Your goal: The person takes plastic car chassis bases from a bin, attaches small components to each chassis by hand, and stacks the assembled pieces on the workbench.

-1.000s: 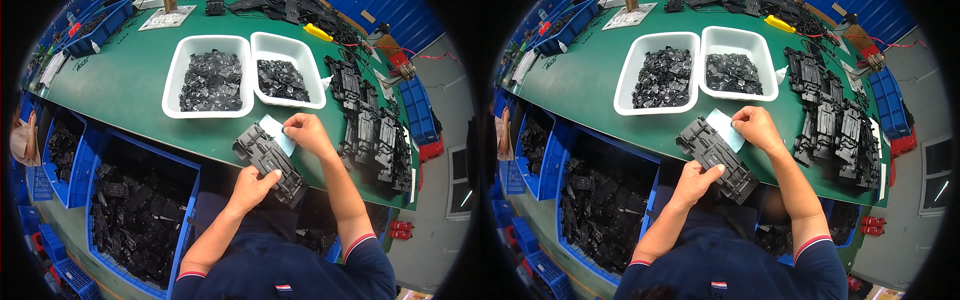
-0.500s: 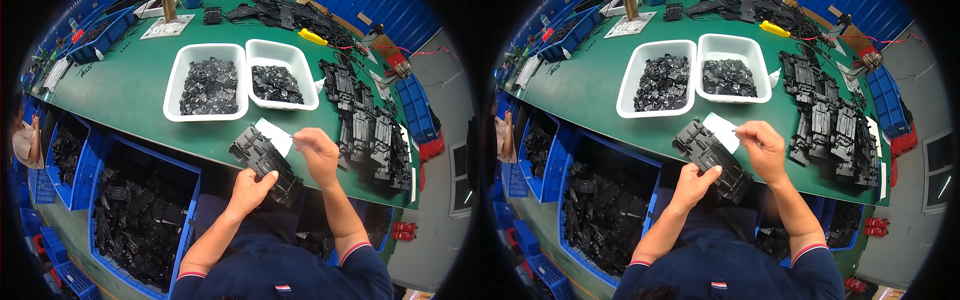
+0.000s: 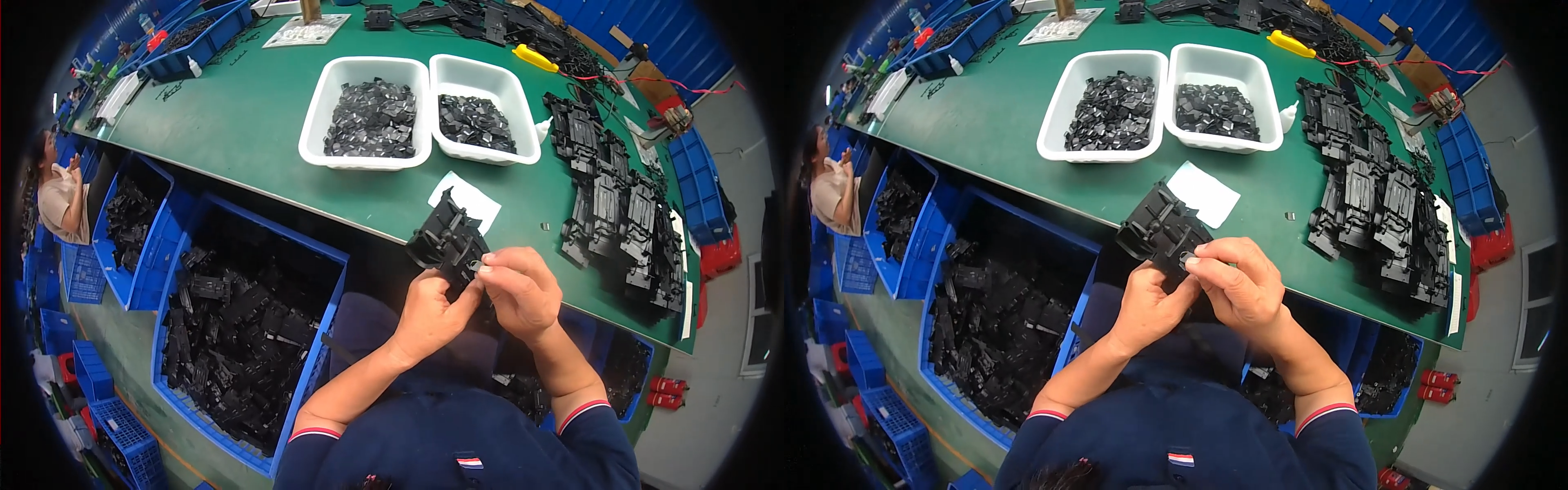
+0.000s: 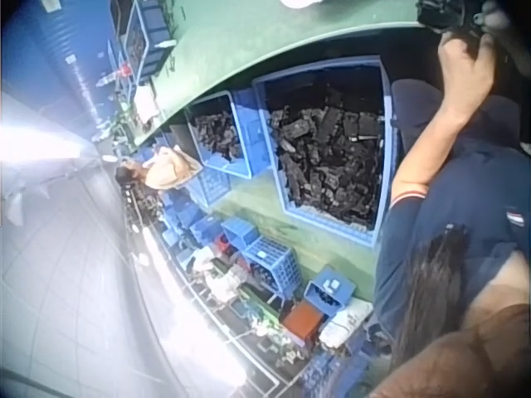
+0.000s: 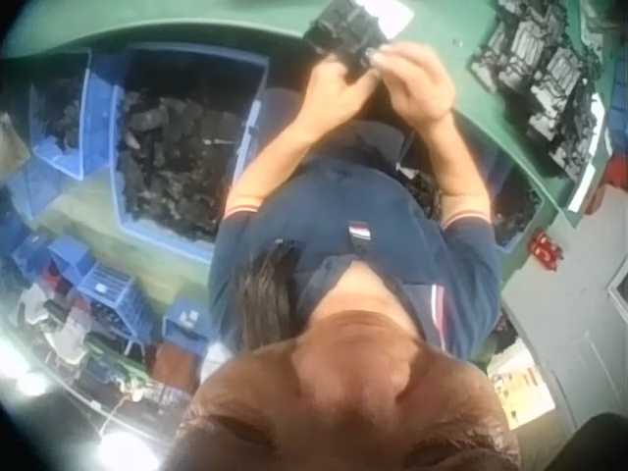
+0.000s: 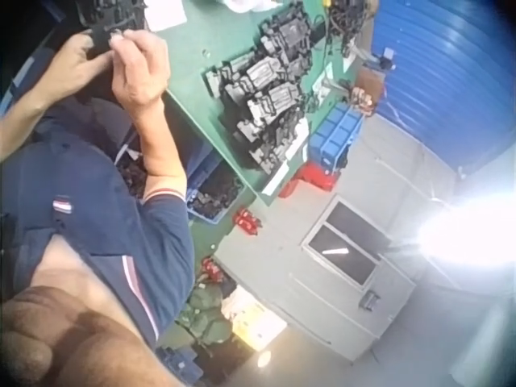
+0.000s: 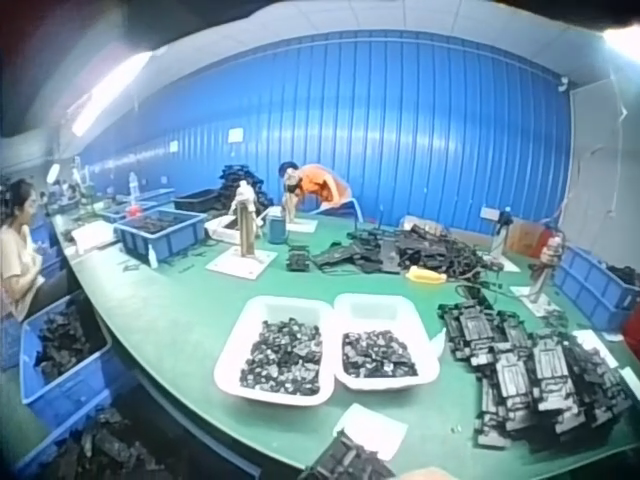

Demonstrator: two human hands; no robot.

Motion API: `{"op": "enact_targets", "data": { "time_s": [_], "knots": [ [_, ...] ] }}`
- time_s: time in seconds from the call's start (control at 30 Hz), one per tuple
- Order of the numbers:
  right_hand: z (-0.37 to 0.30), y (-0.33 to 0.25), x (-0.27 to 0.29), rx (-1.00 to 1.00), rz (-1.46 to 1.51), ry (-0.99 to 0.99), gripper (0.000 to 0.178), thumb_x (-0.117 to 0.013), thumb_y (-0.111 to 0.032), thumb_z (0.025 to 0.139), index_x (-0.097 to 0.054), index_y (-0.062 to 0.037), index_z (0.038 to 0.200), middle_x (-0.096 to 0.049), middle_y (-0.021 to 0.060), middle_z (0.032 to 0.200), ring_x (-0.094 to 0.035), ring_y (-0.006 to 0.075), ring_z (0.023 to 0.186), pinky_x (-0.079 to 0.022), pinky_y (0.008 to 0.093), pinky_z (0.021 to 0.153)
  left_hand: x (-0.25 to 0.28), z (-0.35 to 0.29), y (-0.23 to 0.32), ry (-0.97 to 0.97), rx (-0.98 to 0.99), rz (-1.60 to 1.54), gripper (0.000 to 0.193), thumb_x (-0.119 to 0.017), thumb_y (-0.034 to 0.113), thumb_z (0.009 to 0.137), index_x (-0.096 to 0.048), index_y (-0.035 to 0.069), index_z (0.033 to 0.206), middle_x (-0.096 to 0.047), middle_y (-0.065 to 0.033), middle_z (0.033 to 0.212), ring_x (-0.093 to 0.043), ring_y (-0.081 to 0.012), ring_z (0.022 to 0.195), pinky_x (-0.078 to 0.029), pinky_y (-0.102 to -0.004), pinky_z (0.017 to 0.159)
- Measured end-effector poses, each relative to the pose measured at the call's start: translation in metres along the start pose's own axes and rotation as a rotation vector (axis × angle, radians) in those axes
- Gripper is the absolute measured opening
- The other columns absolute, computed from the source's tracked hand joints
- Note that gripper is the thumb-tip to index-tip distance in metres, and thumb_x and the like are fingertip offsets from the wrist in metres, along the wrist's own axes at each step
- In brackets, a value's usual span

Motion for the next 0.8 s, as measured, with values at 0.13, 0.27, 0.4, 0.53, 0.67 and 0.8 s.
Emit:
{"op": "enact_targets", "data": {
  "time_s": [0.13, 0.27, 0.4, 0.53, 0.67, 0.8],
  "knots": [
    [0.003, -0.008, -0.004, 0.044, -0.018, -0.043, 0.028, -0.071, 0.007, 0.069, -0.063, -0.0027, 0.094, -0.062, 0.0120, 0.089, -0.061, 0.0235, 0.073, -0.051, 0.0288, 0.061, 0.003, -0.004, 0.005, 0.021, -0.047, 0.001, 0.011, -0.061, 0.009, 0.084, -0.062, -0.002, 0.085, -0.061, -0.0121, 0.067, -0.058, -0.0203, 0.058, -0.044, -0.0306, 0.055],
    [0.009, 0.003, -0.006, -0.098, -0.048, 0.006, 0.024, -0.070, 0.007, 0.071, -0.063, -0.0018, 0.092, -0.062, 0.0120, 0.082, -0.060, 0.0225, 0.069, -0.050, 0.0283, 0.062, 0.010, -0.005, -0.003, 0.063, -0.025, -0.012, 0.013, -0.062, 0.012, 0.084, -0.063, -0.001, 0.085, -0.061, -0.0121, 0.069, -0.057, -0.0193, 0.060, -0.045, -0.0297, 0.058],
    [0.001, 0.064, -0.013, -0.710, 0.189, 0.079, 0.010, -0.064, 0.000, 0.081, -0.066, 0.0010, 0.090, -0.064, 0.0064, 0.078, -0.059, 0.0103, 0.070, -0.049, 0.0230, 0.061, 0.018, -0.009, -0.033, 0.049, 0.115, -0.160, 0.015, -0.063, 0.013, 0.084, -0.064, -0.002, 0.087, -0.063, -0.0070, 0.078, -0.057, -0.0121, 0.072, -0.046, -0.0271, 0.066],
    [-0.013, 0.132, -0.020, -1.084, 0.287, 0.001, 0.014, -0.064, -0.007, 0.082, -0.066, 0.0013, 0.094, -0.065, 0.0038, 0.078, -0.059, 0.0086, 0.069, -0.048, 0.0227, 0.060, 0.022, -0.005, -0.045, 0.050, 0.213, -0.330, 0.015, -0.062, 0.012, 0.085, -0.064, -0.001, 0.091, -0.063, -0.0009, 0.084, -0.055, -0.0072, 0.076, -0.046, -0.0248, 0.069],
    [-0.015, 0.162, -0.025, -1.183, 0.273, -0.072, 0.013, -0.066, -0.007, 0.078, -0.067, -0.0010, 0.090, -0.064, 0.0025, 0.077, -0.057, 0.0083, 0.067, -0.043, 0.0222, 0.055, 0.028, 0.006, -0.053, 0.033, 0.235, -0.363, 0.014, -0.061, 0.010, 0.085, -0.065, -0.001, 0.094, -0.065, -0.0013, 0.085, -0.056, -0.0071, 0.077, -0.046, -0.0242, 0.072],
    [-0.010, 0.175, -0.032, -1.241, 0.261, -0.150, 0.012, -0.067, -0.007, 0.077, -0.067, -0.0021, 0.088, -0.063, 0.0008, 0.074, -0.056, 0.0073, 0.064, -0.041, 0.0218, 0.054, 0.028, 0.013, -0.061, 0.002, 0.266, -0.406, 0.015, -0.061, 0.008, 0.083, -0.064, -0.001, 0.094, -0.065, -0.0024, 0.087, -0.058, -0.0079, 0.080, -0.046, -0.0245, 0.074]
  ]
}}
Point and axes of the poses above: each hand's wrist, its own z-axis towards the middle knuckle, its own x-axis out of the back of the hand, y = z × x, the point moved 6 cm from there along z, towards the middle knuckle
